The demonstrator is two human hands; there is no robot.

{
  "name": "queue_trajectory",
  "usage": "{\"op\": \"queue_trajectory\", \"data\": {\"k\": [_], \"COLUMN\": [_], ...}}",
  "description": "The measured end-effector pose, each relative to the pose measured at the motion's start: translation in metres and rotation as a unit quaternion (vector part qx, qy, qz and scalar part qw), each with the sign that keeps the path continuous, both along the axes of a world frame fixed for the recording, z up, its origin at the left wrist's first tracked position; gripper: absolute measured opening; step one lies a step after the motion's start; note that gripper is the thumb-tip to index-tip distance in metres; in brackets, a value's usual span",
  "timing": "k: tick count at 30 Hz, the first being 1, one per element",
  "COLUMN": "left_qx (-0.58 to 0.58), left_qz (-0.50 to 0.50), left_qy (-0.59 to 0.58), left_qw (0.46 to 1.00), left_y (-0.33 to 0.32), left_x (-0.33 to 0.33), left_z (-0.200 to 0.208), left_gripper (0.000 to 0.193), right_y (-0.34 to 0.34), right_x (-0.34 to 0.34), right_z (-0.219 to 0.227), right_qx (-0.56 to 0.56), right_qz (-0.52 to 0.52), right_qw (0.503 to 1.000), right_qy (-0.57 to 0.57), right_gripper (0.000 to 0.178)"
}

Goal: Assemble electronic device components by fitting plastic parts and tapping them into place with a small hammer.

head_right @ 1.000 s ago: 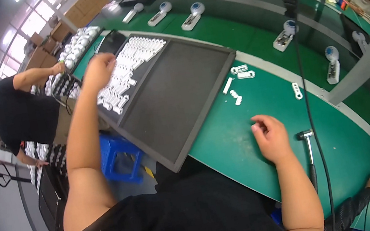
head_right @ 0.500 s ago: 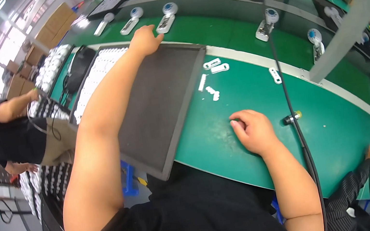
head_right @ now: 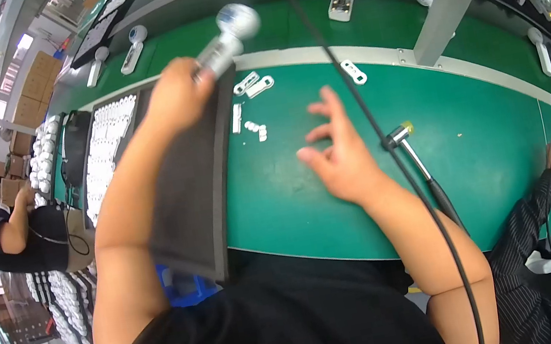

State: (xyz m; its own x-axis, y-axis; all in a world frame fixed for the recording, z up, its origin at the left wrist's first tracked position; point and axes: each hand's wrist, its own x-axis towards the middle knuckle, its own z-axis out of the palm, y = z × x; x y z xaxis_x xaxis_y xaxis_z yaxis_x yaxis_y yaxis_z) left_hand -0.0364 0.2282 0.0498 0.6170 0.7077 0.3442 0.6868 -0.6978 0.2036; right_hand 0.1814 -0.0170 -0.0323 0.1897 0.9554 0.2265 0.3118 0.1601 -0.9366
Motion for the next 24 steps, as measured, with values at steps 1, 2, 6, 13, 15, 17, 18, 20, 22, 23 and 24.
{"op": "queue_trajectory", "data": {"k": [1, 2, 6, 13, 15, 17, 18, 20, 22, 23, 24], "left_qx": [-0.023, -0.045, -0.164, -0.109, -0.091, -0.117, -0.117, -0.13, -0.123, -0.116, -0.109], "left_qz": [-0.038, -0.071, -0.187, 0.03, 0.167, 0.306, 0.306, 0.327, 0.326, 0.325, 0.324], "left_qy": [0.023, 0.047, 0.109, -0.007, 0.019, 0.102, 0.104, 0.156, 0.149, 0.142, 0.136], "left_qw": [0.999, 0.995, 0.962, 0.994, 0.981, 0.939, 0.939, 0.923, 0.925, 0.928, 0.93], "left_y": [-0.047, -0.088, -0.179, -0.134, -0.101, -0.081, -0.081, -0.081, -0.082, -0.082, -0.082], "left_x": [-0.001, -0.001, -0.01, -0.143, -0.205, -0.262, -0.283, -0.311, -0.318, -0.32, -0.322], "left_z": [0.007, 0.014, -0.003, 0.01, 0.012, 0.002, 0.0, -0.006, -0.019, -0.025, -0.029], "left_gripper": [0.038, 0.036, 0.045, 0.039, 0.028, 0.029, 0.029, 0.034, 0.034, 0.034, 0.034], "right_y": [0.003, 0.003, 0.0, 0.002, 0.003, 0.005, 0.005, 0.007, 0.007, 0.006, 0.005], "right_x": [0.002, 0.001, 0.031, 0.034, 0.035, 0.033, 0.032, 0.031, 0.035, 0.037, 0.039], "right_z": [-0.003, -0.007, 0.003, 0.003, 0.006, 0.004, 0.003, 0.001, -0.002, -0.004, -0.006], "right_qx": [0.045, 0.087, -0.148, -0.062, -0.087, -0.098, -0.091, -0.078, -0.072, -0.067, -0.062], "right_qz": [-0.014, -0.024, -0.083, 0.032, 0.026, 0.021, 0.007, -0.021, -0.024, -0.028, -0.033], "right_qw": [0.994, 0.978, 0.98, 0.993, 0.994, 0.994, 0.995, 0.997, 0.997, 0.997, 0.997], "right_qy": [0.094, 0.188, 0.1, 0.097, 0.061, 0.045, 0.025, -0.018, -0.02, -0.022, -0.025], "right_gripper": [0.081, 0.087, 0.075, 0.055, 0.05, 0.048, 0.048, 0.048, 0.047, 0.046, 0.046]}}
